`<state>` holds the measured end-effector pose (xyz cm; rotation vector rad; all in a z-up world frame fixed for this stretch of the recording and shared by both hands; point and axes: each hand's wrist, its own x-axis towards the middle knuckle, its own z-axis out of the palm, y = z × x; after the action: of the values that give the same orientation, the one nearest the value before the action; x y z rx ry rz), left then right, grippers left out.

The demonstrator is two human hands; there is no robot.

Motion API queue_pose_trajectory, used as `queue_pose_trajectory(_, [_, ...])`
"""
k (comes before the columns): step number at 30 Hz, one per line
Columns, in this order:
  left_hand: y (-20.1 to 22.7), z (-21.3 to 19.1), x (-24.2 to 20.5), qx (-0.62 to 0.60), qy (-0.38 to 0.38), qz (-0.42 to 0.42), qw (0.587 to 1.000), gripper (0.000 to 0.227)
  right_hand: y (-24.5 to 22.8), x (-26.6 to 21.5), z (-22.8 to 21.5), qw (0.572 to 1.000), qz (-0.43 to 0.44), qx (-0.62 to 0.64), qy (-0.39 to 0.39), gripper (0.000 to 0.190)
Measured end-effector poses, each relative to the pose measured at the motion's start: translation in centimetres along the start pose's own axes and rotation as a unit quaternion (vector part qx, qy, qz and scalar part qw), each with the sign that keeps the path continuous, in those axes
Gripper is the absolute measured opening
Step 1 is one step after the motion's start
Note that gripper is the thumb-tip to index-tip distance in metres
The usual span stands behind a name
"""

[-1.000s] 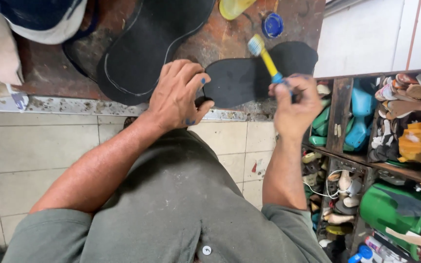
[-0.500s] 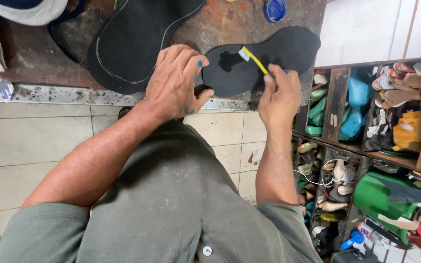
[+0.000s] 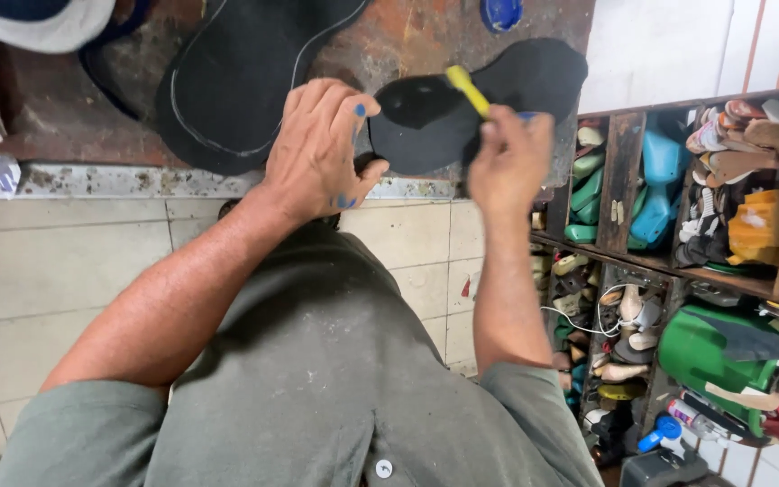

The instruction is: The person cleans a black shoe insole on a workbench using a toothbrush and a liquid from a jar. They repeatedly dip the toothbrush into the jar and scrub the insole's surface. The person also briefly picks up a shoe from the floor and places it on the workbench.

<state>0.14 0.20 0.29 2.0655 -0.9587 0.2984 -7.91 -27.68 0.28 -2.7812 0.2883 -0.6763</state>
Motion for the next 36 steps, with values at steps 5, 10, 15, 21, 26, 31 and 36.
queue_pose_trajectory(5, [0.1,-0.1,0.0,-0.005,0.001,-0.001,1.0,0.066,-2.9,-4.8,-1.3,0.991,-0.091,0.092,-0.042,0.017])
queue_pose_trajectory(10, [0.4,-0.1,-0.3,0.006,-0.011,-0.001,1.0,0.066,-0.1,-1.3,-2.3,1.0,-0.002,-0.004,-0.028,0.035])
queue_pose_trajectory(15, [0.8,-1.3,0.6,-0.058,0.029,0.005,0.998,0.048,-7.1,-1.0,-2.4,0.973,-0.182,0.118,-0.077,0.011])
queue_pose_trajectory(21, [0.2,-0.8,0.3,-0.056,0.051,0.011,0.997,0.049,-1.9,1.2,-1.8,0.985,-0.132,0.091,-0.063,0.012])
queue_pose_trajectory(26, [0.4,-0.5,-0.4,-0.06,0.038,0.002,0.997,0.043,-4.9,0.0,-2.4,0.963,-0.218,0.128,-0.092,0.008])
queue_pose_trajectory(31, [0.3,-0.7,-0.4,-0.054,0.038,0.011,0.998,0.038,2.1,-1.4,-3.3,0.964,-0.193,0.117,-0.139,0.018])
queue_pose_trajectory(36, [0.4,-0.7,0.0,-0.043,0.033,0.024,0.998,0.042,-3.6,-1.2,-2.0,0.961,-0.251,0.092,-0.068,0.023])
